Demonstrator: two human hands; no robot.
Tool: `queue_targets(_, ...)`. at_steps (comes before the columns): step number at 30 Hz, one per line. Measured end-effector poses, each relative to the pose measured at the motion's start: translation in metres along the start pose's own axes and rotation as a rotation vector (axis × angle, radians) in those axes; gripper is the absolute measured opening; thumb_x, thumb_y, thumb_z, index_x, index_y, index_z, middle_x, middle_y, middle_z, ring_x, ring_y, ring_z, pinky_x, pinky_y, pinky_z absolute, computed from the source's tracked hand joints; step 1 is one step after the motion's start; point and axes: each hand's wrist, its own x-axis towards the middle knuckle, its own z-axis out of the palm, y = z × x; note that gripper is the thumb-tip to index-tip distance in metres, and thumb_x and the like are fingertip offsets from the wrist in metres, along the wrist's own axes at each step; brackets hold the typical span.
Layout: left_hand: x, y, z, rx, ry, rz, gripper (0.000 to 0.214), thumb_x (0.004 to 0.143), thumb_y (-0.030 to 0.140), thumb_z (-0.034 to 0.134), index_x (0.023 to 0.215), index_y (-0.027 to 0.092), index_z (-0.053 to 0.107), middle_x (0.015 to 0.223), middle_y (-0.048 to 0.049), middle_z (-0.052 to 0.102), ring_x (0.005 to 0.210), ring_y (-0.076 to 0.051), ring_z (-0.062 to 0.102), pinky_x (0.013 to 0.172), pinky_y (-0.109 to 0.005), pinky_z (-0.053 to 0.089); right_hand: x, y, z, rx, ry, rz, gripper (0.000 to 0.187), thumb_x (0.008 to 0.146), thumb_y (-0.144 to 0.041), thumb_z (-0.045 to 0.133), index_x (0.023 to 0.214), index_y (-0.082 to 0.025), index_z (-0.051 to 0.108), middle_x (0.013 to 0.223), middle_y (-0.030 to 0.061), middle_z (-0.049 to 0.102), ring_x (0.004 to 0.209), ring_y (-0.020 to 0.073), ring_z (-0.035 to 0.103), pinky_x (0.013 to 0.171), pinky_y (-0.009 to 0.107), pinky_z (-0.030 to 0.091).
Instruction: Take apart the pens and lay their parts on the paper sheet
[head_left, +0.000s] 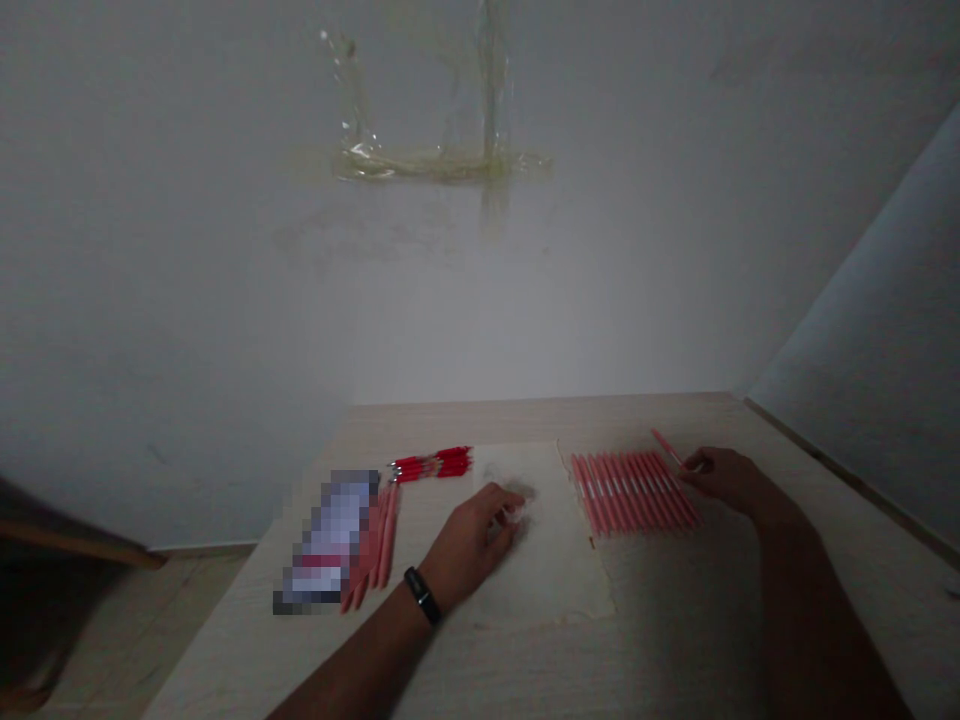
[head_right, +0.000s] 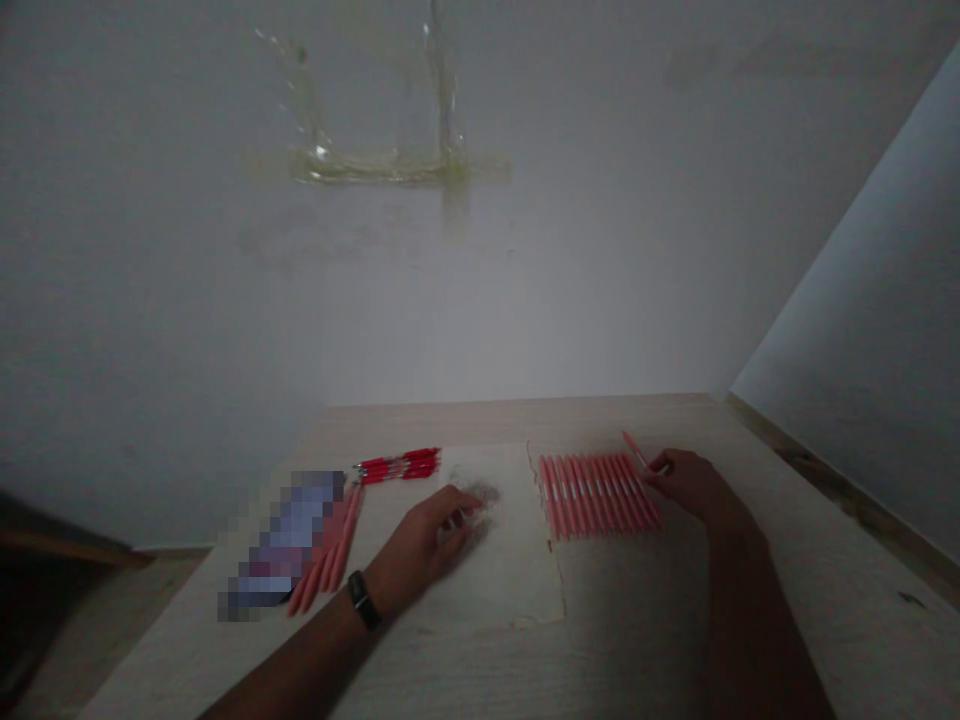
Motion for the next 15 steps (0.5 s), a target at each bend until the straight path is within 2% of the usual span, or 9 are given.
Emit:
queue_targets(3, 0.0, 0.001, 0.0, -0.004, 0.006, 0.015, 0.024, 0.092, 0.02, 0.053, 0.115, 0.023, 0.061, 0.1, -0.0046, 0.063, 0.086, -0.016, 0.059, 0.078, -0.028, 0.047, -0.002, 0.009, 0.002, -0.003, -0.068, 0.059, 0.019, 0.076, -0.035, 0.071, 0.078, -0.017, 0.075, 0.078, 0.0095, 0.074, 0.068, 0.0211, 0.068, 0.061, 0.027, 0.045)
queue_targets(7, 0.0, 0.003, -0.001, -0.013, 0.005, 0.017, 0.022, 0.092, 0.02, 0.054, 0.112, 0.022, 0.063, 0.099, -0.0055, 0.064, 0.086, -0.017, 0.06, 0.077, -0.029, 0.048, -0.003, 0.013, 0.006, 0.097, -0.149, 0.118, 0.014, 0.075, -0.029, 0.07, 0.074, -0.016, 0.074, 0.071, 0.0091, 0.073, 0.064, 0.0208, 0.068, 0.058, 0.027, 0.045)
queue_targets(15, 0.0, 0.005, -0.003, -0.018, -0.003, 0.023, 0.022, 0.092, 0.019, 0.054, 0.111, 0.022, 0.063, 0.1, -0.0053, 0.064, 0.086, -0.017, 0.06, 0.077, -0.028, 0.047, 0.005, 0.015, 0.01, 0.118, -0.096, 0.098, 0.01, 0.071, -0.027, 0.07, 0.068, -0.017, 0.073, 0.069, 0.0094, 0.073, 0.063, 0.0211, 0.067, 0.061, 0.029, 0.047)
